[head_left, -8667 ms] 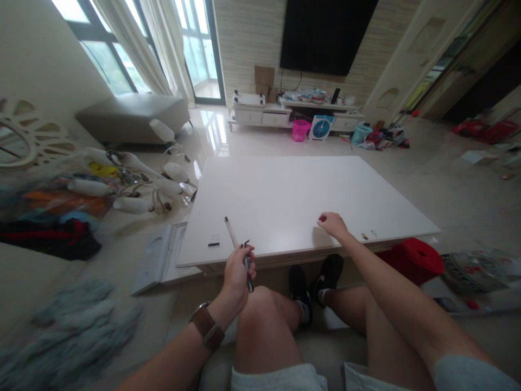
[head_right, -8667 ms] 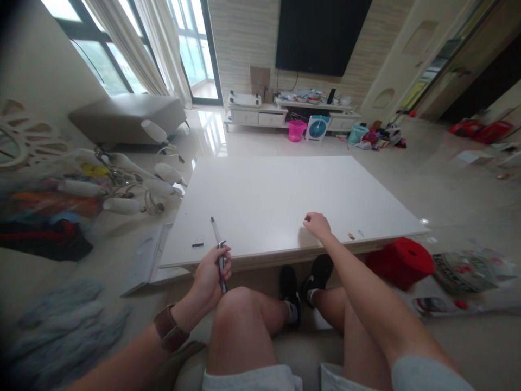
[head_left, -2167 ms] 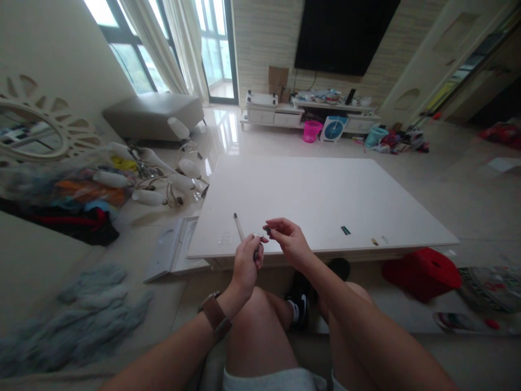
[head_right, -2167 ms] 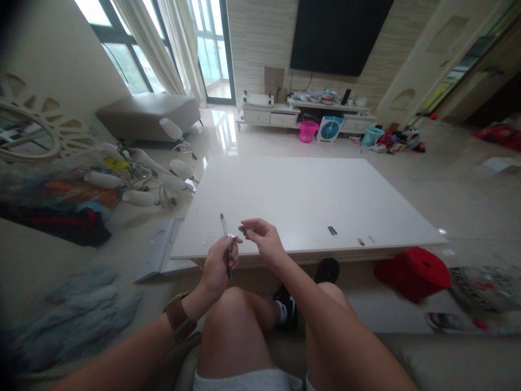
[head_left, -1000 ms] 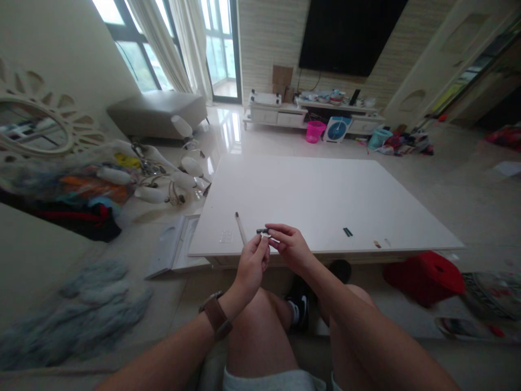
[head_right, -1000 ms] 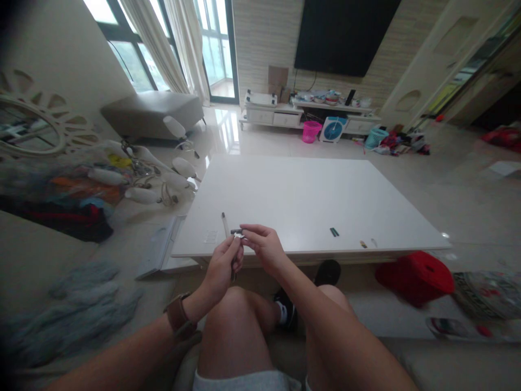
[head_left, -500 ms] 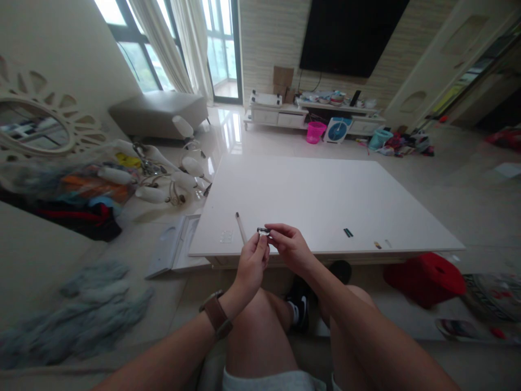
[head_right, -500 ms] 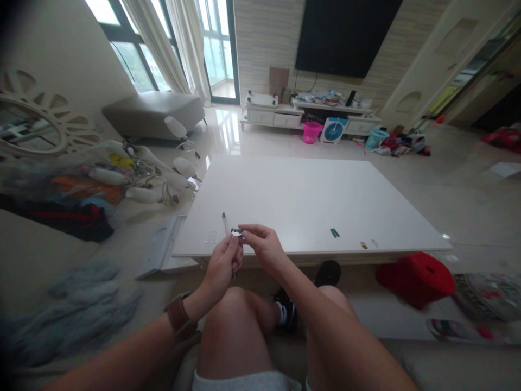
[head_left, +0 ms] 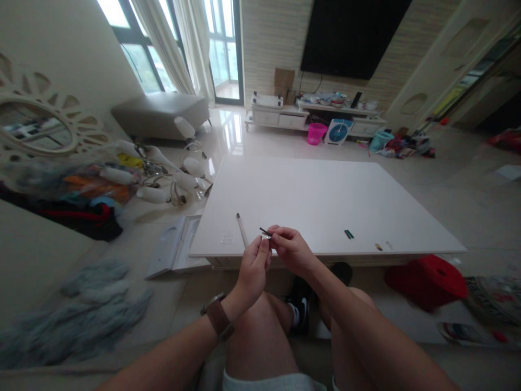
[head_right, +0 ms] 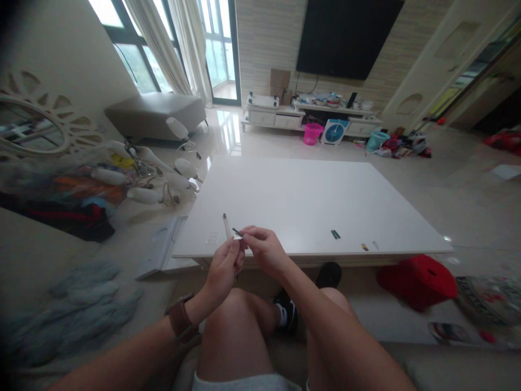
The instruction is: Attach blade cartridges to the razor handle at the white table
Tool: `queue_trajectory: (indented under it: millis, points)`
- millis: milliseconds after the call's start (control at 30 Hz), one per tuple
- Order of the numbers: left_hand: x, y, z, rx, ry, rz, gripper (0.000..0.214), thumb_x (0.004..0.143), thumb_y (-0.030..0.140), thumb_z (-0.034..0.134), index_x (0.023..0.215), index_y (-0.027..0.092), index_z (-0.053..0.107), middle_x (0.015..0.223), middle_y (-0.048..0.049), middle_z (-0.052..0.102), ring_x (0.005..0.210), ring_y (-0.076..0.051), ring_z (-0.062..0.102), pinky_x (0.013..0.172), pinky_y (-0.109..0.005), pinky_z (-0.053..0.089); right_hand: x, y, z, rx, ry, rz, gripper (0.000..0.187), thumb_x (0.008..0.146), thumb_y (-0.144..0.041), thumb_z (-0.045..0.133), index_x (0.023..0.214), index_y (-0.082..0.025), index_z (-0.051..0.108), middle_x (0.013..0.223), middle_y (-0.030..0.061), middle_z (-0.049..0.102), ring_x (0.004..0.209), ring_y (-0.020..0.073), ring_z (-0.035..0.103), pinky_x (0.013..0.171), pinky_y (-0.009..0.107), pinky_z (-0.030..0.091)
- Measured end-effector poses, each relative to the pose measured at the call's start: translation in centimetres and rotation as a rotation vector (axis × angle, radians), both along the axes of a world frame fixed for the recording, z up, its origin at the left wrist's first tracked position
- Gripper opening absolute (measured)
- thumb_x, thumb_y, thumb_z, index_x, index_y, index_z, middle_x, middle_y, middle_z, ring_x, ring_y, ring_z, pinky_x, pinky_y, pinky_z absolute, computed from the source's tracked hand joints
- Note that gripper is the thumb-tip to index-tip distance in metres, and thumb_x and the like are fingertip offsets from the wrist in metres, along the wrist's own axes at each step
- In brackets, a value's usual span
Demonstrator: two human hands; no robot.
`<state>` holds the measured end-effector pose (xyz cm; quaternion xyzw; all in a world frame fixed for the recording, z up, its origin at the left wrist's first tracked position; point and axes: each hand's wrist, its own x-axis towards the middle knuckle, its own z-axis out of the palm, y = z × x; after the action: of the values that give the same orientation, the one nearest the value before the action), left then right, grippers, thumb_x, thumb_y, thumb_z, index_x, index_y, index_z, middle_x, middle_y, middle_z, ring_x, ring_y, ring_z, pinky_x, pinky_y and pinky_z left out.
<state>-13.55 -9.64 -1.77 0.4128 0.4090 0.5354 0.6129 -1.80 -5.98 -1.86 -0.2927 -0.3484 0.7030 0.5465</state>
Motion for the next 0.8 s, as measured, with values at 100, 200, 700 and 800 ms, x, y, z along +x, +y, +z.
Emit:
queue_trajectory:
  millis: [100,200,700,800]
  points:
    - [0.0,0.0,0.1,-0.008,-0.025,-0.005,0.054,0.083,0.07,0.059,0.078,0.018,0.048,0.055,0.0081,0.035,0.044,-0.006,0.025,0.038,-0.019,0.019,0.0,0.1,0.0,-0.005,-0.016,0.007,0.021,0.062,-0.033,0.09,0.077,-0.023,0.08,0.077,-0.0001,0.069,0.075,0.0117,0.059,0.077,0.027,0.046]
    - [0.0,0.0,0.1,-0.015,-0.033,0.011,0.053,0.083,0.069,0.06,0.077,0.018,0.047,0.055,0.0077,0.036,0.044,-0.006,0.026,0.039,-0.018,0.02,0.1,0.1,0.0,-0.012,-0.044,0.021,0.025,0.06,-0.032,0.091,0.081,-0.024,0.08,0.081,0.0008,0.071,0.08,0.0142,0.061,0.081,0.03,0.047]
    - [-0.1,0.3,0.1,-0.03,-0.046,0.017,0.053,0.082,0.069,0.06,0.079,0.017,0.053,0.052,0.0083,0.034,0.042,-0.006,0.025,0.037,-0.018,0.019,-0.1,0.3,-1.1,-0.016,-0.142,-0.112,0.022,0.066,-0.031,0.088,0.084,-0.023,0.081,0.08,0.002,0.073,0.073,0.0133,0.061,0.081,0.032,0.047]
    - [-0.1,0.4,0.1,-0.031,-0.038,0.023,0.054,0.082,0.07,0.061,0.078,0.017,0.052,0.052,0.0082,0.035,0.042,-0.006,0.025,0.037,-0.018,0.019,-0.1,0.3,-1.2,0.002,-0.138,-0.104,0.02,0.066,-0.031,0.087,0.084,-0.022,0.08,0.079,0.0015,0.073,0.074,0.0135,0.061,0.082,0.032,0.047]
